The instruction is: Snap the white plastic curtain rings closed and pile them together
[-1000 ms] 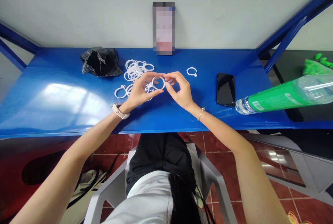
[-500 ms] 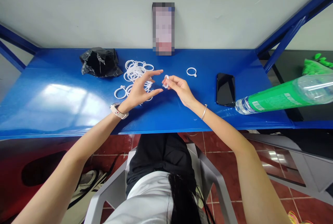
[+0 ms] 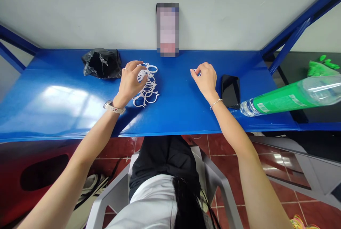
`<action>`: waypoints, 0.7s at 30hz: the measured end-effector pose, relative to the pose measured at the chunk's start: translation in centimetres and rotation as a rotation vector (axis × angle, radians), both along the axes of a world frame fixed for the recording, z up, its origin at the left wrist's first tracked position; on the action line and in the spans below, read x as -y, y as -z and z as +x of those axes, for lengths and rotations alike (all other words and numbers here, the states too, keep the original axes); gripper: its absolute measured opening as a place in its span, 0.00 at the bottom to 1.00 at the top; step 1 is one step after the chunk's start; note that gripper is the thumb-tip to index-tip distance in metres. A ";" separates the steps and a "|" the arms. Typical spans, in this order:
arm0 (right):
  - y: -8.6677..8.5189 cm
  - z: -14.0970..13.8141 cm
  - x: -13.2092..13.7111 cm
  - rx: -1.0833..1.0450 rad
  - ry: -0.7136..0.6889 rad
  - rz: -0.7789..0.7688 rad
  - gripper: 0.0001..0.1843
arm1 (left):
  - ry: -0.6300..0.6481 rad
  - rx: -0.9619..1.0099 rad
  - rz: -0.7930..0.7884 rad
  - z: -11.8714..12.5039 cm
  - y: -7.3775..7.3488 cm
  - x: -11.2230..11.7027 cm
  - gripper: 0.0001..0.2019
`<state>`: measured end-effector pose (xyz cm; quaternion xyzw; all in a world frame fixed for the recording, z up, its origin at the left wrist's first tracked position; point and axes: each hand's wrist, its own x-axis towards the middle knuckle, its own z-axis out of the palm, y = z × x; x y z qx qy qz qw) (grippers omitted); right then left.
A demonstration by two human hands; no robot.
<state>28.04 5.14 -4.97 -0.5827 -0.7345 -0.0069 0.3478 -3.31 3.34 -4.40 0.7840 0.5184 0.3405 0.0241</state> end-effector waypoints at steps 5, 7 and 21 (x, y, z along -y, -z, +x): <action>1.5 0.5 -0.9 0.065 0.067 0.005 0.25 | 0.055 -0.079 -0.048 0.3 0.2 0.1 0.11; 1.7 0.4 -0.9 0.086 0.058 0.011 0.26 | 0.098 -0.113 -0.038 0.6 0.1 0.4 0.13; 0.2 -1.6 0.8 0.106 -0.028 0.038 0.20 | 0.169 -0.194 -0.034 1.4 1.2 0.6 0.17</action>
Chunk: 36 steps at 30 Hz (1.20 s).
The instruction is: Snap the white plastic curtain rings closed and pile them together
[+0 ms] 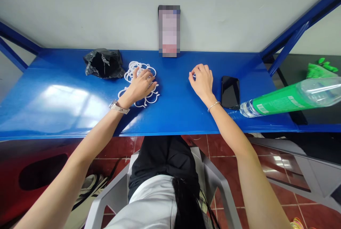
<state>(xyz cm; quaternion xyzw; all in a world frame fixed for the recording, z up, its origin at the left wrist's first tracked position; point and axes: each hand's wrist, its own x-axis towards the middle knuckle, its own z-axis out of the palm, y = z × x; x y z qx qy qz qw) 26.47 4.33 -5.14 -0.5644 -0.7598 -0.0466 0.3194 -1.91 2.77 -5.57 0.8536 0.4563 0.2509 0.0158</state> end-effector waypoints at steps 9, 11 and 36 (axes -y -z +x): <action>-0.8 -1.9 1.3 -0.070 -0.225 -0.093 0.12 | 0.057 0.103 -0.023 0.4 -1.4 0.5 0.14; -0.9 -2.3 1.6 -0.099 -0.293 -0.132 0.10 | 0.111 0.210 -0.045 0.6 -2.0 0.8 0.16; -0.9 -4.3 3.6 -0.195 -0.509 -0.079 0.23 | 0.410 0.861 -0.612 2.8 -2.2 2.9 0.25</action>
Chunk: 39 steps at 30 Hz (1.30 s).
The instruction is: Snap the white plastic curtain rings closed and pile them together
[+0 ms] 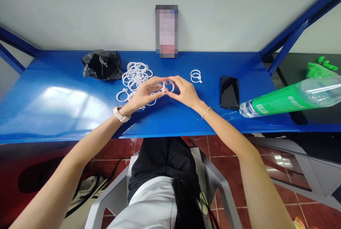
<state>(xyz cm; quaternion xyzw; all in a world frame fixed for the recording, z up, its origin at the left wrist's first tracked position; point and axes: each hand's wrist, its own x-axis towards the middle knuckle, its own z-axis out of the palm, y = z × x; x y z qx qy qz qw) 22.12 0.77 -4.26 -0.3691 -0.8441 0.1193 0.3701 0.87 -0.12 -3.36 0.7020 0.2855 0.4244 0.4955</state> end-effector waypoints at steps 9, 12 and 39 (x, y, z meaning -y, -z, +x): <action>0.0 -0.1 0.2 -0.095 0.040 0.013 0.23 | -0.251 -0.194 0.535 0.0 -0.4 0.1 0.12; 0.1 -0.1 0.2 -0.100 0.049 0.020 0.24 | -0.303 -0.275 0.715 -0.1 -0.1 0.1 0.09; -0.3 -0.4 0.5 0.019 -0.060 0.031 0.24 | -0.393 -0.520 0.985 -0.1 0.7 0.1 0.10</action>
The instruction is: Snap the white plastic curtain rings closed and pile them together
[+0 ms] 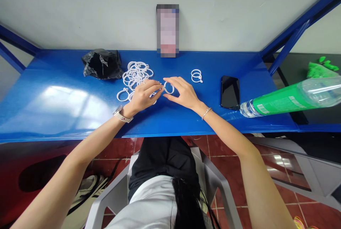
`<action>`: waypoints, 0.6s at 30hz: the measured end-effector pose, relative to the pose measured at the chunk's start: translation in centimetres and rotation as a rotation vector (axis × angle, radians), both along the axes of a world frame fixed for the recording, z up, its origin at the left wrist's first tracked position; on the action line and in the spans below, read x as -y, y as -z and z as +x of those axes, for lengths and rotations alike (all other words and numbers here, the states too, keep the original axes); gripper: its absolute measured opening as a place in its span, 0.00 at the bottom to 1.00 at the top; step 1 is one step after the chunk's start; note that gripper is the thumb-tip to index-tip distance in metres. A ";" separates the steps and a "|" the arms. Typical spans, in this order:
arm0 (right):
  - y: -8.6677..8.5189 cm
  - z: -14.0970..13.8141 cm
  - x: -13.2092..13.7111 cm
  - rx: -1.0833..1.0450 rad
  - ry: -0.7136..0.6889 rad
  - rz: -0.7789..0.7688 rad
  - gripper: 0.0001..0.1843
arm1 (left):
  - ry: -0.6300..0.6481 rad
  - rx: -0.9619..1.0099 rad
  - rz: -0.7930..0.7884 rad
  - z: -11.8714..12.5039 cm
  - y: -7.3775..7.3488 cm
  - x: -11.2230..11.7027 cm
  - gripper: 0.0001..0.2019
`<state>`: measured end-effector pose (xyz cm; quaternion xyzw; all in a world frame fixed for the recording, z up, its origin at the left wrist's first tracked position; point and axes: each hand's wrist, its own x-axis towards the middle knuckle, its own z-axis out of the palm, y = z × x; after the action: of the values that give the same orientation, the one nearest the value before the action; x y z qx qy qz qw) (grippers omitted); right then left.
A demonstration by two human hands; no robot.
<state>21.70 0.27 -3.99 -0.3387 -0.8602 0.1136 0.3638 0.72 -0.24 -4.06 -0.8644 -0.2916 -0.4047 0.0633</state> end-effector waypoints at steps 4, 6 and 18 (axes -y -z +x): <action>-0.1 0.0 0.0 0.017 -0.016 -0.016 0.22 | -0.026 -0.005 -0.018 -0.1 -0.1 0.0 0.12; 0.0 0.0 -0.1 0.008 -0.018 -0.018 0.22 | -0.029 0.012 -0.037 -0.1 -0.1 0.0 0.12; 0.0 0.0 0.4 -0.124 -0.012 -0.072 0.26 | 0.070 0.138 -0.268 0.2 -0.4 0.4 0.12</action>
<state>21.68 -0.16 -3.97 -0.3389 -0.8334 0.1675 0.4031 0.89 -0.62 -3.63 -0.8449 -0.3165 -0.4224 -0.0871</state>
